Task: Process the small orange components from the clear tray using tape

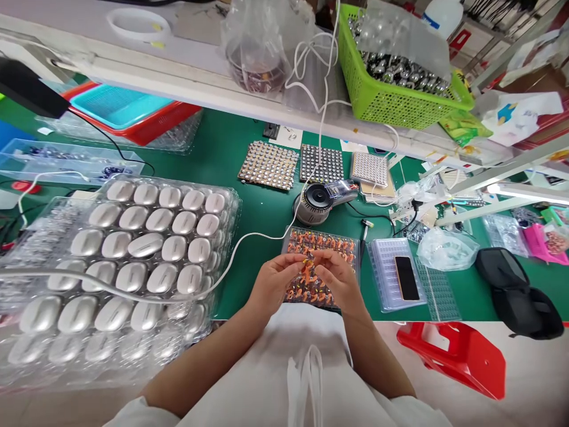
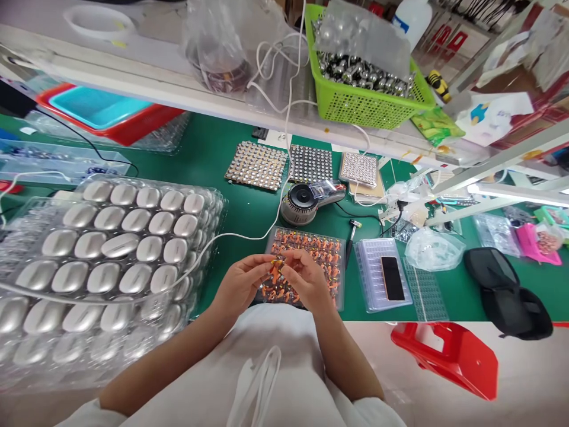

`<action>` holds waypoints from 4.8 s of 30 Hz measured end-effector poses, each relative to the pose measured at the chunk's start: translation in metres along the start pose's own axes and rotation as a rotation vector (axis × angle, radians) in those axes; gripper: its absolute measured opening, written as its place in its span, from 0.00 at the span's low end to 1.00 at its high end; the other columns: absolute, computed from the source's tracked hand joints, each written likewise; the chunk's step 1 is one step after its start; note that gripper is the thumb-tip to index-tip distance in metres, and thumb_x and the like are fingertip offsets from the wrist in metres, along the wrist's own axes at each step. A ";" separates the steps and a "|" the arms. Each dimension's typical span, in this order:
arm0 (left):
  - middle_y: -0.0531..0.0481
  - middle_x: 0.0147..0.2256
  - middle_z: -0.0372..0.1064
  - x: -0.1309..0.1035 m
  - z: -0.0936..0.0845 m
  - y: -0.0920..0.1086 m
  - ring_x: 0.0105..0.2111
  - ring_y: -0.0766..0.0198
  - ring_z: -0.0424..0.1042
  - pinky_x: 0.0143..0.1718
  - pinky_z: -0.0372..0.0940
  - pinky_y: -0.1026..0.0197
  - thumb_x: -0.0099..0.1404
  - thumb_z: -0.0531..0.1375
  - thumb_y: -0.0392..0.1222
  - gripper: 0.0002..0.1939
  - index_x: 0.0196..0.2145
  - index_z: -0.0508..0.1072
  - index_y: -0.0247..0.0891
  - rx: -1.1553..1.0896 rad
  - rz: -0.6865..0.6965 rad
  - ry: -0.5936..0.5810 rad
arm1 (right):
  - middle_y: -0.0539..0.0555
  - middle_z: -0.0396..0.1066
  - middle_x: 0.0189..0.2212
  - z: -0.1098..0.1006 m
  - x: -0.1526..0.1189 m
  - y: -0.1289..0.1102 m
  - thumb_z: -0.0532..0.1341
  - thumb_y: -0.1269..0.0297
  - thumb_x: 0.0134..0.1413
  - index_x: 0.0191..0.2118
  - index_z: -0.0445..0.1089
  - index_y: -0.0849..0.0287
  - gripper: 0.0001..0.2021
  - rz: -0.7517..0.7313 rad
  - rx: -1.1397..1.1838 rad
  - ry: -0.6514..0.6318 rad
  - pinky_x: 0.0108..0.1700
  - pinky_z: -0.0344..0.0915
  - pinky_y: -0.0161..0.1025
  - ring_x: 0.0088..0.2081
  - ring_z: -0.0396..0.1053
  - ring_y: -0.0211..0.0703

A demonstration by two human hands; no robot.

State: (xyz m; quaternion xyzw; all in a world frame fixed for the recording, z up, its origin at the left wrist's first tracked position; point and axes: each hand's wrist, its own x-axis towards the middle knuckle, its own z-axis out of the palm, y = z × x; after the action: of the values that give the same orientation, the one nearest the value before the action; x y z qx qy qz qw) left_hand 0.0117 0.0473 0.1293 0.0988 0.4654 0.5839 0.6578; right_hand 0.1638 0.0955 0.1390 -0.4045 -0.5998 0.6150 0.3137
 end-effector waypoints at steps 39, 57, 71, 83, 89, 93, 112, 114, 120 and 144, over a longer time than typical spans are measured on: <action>0.48 0.31 0.70 -0.011 -0.008 0.012 0.32 0.63 0.69 0.35 0.66 0.61 0.60 0.61 0.41 0.04 0.31 0.74 0.39 0.697 0.469 -0.221 | 0.54 0.68 0.35 -0.003 -0.011 -0.008 0.59 0.64 0.57 0.34 0.68 0.55 0.02 -0.271 -0.349 -0.017 0.42 0.65 0.43 0.38 0.67 0.44; 0.50 0.26 0.70 0.014 -0.042 -0.030 0.26 0.65 0.67 0.30 0.62 0.63 0.60 0.58 0.49 0.13 0.33 0.75 0.36 0.711 0.076 -0.203 | 0.49 0.65 0.30 0.000 0.011 0.085 0.67 0.53 0.44 0.43 0.64 0.57 0.22 0.191 0.033 -0.165 0.32 0.64 0.35 0.32 0.64 0.38; 0.45 0.33 0.75 0.161 -0.061 -0.046 0.35 0.59 0.71 0.38 0.61 0.61 0.62 0.55 0.39 0.09 0.31 0.74 0.35 1.184 0.251 0.147 | 0.59 0.73 0.32 0.006 0.131 0.143 0.61 0.62 0.49 0.28 0.69 0.61 0.07 0.345 -0.795 0.143 0.40 0.57 0.38 0.38 0.67 0.46; 0.45 0.40 0.71 0.200 -0.058 -0.047 0.40 0.59 0.70 0.44 0.65 0.52 0.65 0.58 0.43 0.10 0.38 0.72 0.34 1.344 0.152 0.117 | 0.47 0.64 0.17 -0.017 0.100 0.137 0.61 0.49 0.46 0.28 0.70 0.61 0.17 0.394 -0.216 0.221 0.25 0.52 0.34 0.21 0.58 0.36; 0.42 0.36 0.71 0.187 -0.057 -0.039 0.42 0.54 0.69 0.46 0.61 0.53 0.62 0.54 0.34 0.07 0.34 0.72 0.35 1.239 0.248 0.150 | 0.44 0.55 0.16 -0.026 0.065 0.115 0.63 0.52 0.45 0.26 0.65 0.59 0.15 0.465 0.245 0.156 0.19 0.45 0.32 0.17 0.50 0.31; 0.43 0.36 0.73 0.149 -0.052 -0.040 0.40 0.55 0.71 0.45 0.62 0.55 0.62 0.54 0.38 0.10 0.36 0.75 0.34 1.103 0.248 0.038 | 0.45 0.56 0.18 -0.029 0.042 0.092 0.63 0.55 0.47 0.23 0.62 0.59 0.14 0.495 0.482 0.098 0.19 0.48 0.31 0.18 0.50 0.30; 0.48 0.30 0.76 0.039 -0.019 -0.025 0.29 0.64 0.72 0.30 0.65 0.65 0.54 0.65 0.47 0.13 0.33 0.78 0.35 0.488 0.090 0.049 | 0.48 0.63 0.21 -0.017 0.027 0.077 0.62 0.54 0.50 0.36 0.71 0.59 0.14 0.344 0.184 0.085 0.21 0.53 0.31 0.20 0.59 0.33; 0.47 0.30 0.76 0.039 -0.023 -0.026 0.30 0.63 0.72 0.31 0.65 0.64 0.54 0.65 0.47 0.13 0.33 0.78 0.35 0.525 0.119 0.074 | 0.49 0.65 0.22 -0.028 0.050 0.085 0.59 0.51 0.51 0.38 0.70 0.60 0.17 0.249 -0.058 0.171 0.21 0.55 0.32 0.21 0.60 0.34; 0.48 0.29 0.75 0.044 -0.035 -0.029 0.29 0.63 0.73 0.30 0.66 0.65 0.53 0.65 0.46 0.13 0.34 0.74 0.35 0.502 0.148 0.104 | 0.57 0.71 0.33 -0.041 0.138 0.093 0.51 0.53 0.56 0.44 0.69 0.63 0.20 0.055 -0.537 0.233 0.35 0.64 0.39 0.32 0.67 0.43; 0.48 0.28 0.77 0.053 -0.052 -0.011 0.27 0.63 0.73 0.29 0.65 0.64 0.53 0.66 0.47 0.13 0.32 0.76 0.35 0.377 0.077 0.117 | 0.58 0.68 0.28 -0.022 0.275 0.022 0.61 0.73 0.46 0.20 0.66 0.61 0.07 -0.272 -1.222 -0.640 0.37 0.58 0.40 0.33 0.64 0.44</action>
State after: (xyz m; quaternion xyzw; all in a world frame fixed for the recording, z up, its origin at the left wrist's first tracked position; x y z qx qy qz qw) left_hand -0.0247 0.0686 0.0671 0.2039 0.5997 0.5160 0.5767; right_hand 0.0541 0.3438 0.0852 -0.2288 -0.9460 0.2122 -0.0877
